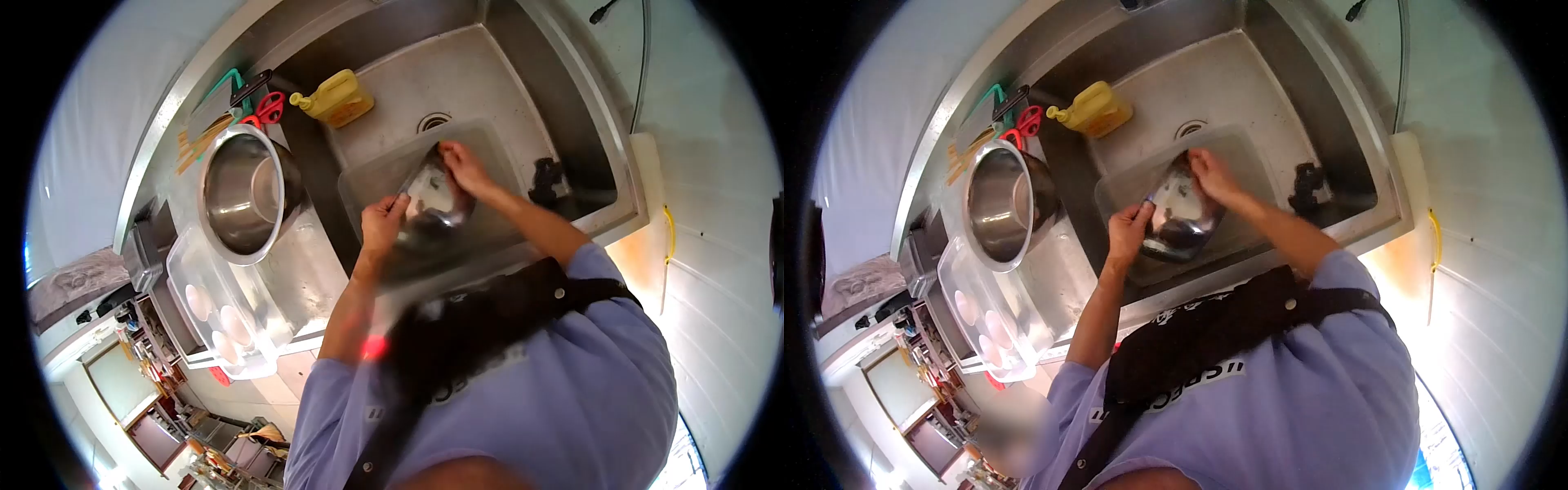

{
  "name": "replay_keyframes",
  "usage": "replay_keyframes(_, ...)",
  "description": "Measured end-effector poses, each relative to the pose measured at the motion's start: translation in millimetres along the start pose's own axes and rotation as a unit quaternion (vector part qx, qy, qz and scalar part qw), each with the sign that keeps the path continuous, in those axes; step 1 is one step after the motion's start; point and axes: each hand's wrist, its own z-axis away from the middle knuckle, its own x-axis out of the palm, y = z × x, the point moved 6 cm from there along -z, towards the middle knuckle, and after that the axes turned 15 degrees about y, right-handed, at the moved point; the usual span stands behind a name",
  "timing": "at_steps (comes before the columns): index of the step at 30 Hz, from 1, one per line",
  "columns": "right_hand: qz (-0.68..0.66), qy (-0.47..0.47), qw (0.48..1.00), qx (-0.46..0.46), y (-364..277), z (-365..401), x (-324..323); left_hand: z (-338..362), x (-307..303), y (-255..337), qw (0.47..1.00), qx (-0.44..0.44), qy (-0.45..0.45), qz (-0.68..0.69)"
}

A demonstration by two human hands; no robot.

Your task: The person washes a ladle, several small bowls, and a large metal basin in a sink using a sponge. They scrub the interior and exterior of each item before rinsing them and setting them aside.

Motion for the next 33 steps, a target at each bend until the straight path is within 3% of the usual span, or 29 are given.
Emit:
replay_keyframes(1,-0.107,-0.044,0.978,0.175,7,-6,3,3,-8,5,0.999,-0.013,0.014,0.035)
replay_keyframes(3,-0.177,-0.13,0.926,0.306,4,-16,-5,4,-23,14,0.992,-0.032,0.047,0.111)
replay_keyframes(4,-0.193,-0.142,0.931,0.274,14,-23,-2,3,-32,11,0.99,-0.021,0.045,0.129)
replay_keyframes(7,-0.295,-0.12,0.856,0.408,34,-3,-15,10,-40,2,0.939,-0.118,0.099,0.308)
replay_keyframes(10,-0.338,-0.098,0.843,0.407,50,26,-12,15,-40,11,0.898,-0.149,0.094,0.404)
replay_keyframes(12,-0.209,-0.053,0.891,0.4,51,38,-20,16,-39,-1,0.869,-0.194,0.068,0.45)
replay_keyframes(14,-0.148,0.037,0.915,0.372,5,50,-37,14,-28,-8,0.827,-0.21,0.041,0.519)
replay_keyframes(17,-0.124,0.086,0.971,0.187,-18,45,-53,19,-13,-11,0.768,-0.273,0.043,0.577)
replay_keyframes(19,-0.04,0.143,0.989,0.003,-56,50,-68,19,-2,-13,0.729,-0.318,0.048,0.604)
replay_keyframes(20,0.004,0.169,0.981,-0.09,-80,56,-74,19,0,-12,0.724,-0.338,0.058,0.598)
replay_keyframes(24,0.092,0.166,0.936,-0.298,-160,88,-64,16,11,20,0.711,-0.347,0.07,0.608)
replay_keyframes(27,0.112,0.198,0.916,-0.331,-143,80,-60,22,2,54,0.702,-0.349,0.091,0.615)
replay_keyframes(28,0.085,0.206,0.925,-0.306,-126,65,-63,17,-1,44,0.685,-0.324,0.088,0.646)
replay_keyframes(31,-0.003,0.233,0.969,-0.077,-20,10,-76,17,-12,30,0.7,-0.32,0.081,0.634)
replay_keyframes(32,-0.111,0.187,0.973,0.079,-2,8,-77,12,-11,13,0.72,-0.306,0.069,0.619)
replay_keyframes(33,-0.213,0.133,0.94,0.232,6,10,-76,13,-9,12,0.704,-0.319,0.062,0.631)
